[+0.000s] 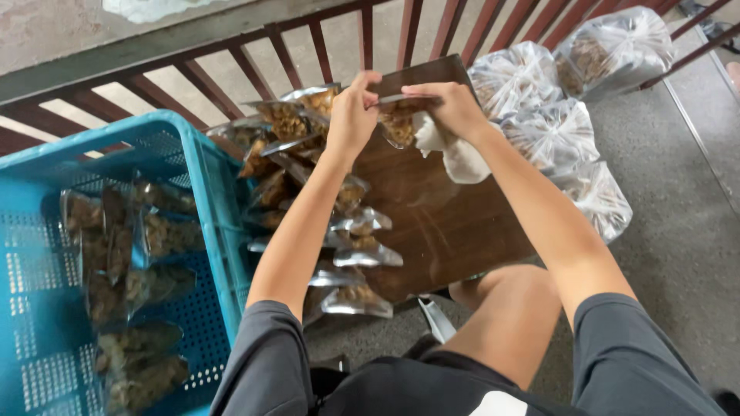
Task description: The person picks up plastic bags filled with snacks from a blue crate and wipes the exterior of each bag with a white cloth before placing them on a wooden table.
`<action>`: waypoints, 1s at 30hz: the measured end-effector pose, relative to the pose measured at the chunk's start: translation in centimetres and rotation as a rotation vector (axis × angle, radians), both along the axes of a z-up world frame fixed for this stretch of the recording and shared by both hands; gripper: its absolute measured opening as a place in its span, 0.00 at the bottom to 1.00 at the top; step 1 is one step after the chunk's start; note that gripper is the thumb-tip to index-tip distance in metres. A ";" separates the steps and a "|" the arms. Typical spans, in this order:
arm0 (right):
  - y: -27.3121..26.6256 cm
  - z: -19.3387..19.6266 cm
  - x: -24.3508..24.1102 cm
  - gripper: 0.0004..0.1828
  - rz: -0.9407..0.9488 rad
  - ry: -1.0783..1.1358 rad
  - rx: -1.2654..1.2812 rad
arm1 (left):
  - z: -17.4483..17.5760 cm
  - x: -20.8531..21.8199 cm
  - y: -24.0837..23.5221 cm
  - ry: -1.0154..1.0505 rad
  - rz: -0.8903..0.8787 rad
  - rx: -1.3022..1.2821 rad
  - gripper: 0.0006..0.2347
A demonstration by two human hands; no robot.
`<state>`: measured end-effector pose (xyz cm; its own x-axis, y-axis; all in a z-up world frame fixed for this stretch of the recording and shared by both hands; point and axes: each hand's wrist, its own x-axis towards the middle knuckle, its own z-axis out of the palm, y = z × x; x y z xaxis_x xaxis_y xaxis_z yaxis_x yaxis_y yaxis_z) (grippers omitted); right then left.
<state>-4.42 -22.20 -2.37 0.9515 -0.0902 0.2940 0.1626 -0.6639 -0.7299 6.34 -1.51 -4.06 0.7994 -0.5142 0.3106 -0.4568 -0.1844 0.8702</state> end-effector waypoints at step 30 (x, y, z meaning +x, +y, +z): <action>7.0 4.9 -8.0 0.20 -0.140 -0.198 0.625 | 11.4 -9.1 4.5 -0.059 -0.272 0.020 0.15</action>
